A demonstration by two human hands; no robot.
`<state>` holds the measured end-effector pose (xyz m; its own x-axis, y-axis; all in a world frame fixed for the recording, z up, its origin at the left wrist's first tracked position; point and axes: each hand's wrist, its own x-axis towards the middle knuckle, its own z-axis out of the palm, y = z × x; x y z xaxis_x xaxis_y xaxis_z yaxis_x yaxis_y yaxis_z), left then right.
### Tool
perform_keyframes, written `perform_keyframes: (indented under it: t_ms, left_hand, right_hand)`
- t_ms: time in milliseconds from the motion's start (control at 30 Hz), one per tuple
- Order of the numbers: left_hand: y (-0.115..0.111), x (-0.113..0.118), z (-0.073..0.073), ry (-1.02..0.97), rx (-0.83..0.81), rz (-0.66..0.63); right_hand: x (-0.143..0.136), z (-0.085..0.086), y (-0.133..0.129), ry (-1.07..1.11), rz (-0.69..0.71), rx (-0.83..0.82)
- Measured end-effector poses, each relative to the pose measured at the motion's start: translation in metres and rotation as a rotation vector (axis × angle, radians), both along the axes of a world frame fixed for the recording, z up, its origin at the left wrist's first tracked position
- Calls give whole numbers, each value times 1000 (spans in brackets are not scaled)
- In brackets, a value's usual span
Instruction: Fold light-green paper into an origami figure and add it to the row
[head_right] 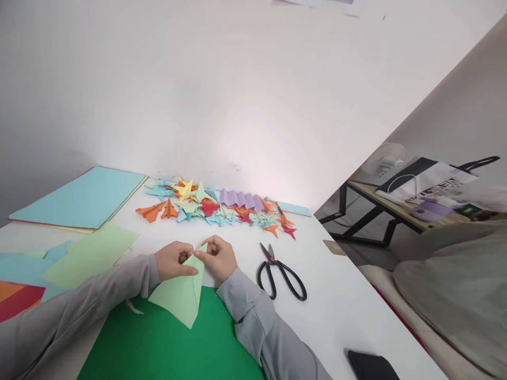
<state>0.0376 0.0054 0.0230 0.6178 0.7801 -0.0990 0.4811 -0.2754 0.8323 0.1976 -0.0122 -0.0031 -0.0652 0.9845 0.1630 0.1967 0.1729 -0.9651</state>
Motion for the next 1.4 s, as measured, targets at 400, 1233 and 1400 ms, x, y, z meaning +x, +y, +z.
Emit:
perform_keyframes:
  t_ms: [400,1233,1400]
  left_hand:
    - [9,-6,-8,-266,-341,-30]
    - [2,-6,-5,-335,-376,-84]
    - [0,-6,-4,-354,-417,-19]
  right_hand:
    - [-24,6,10,367,185,-225]
    - [-16,8,1,150,329,-195]
    - [-15,12,0,88,374,-155]
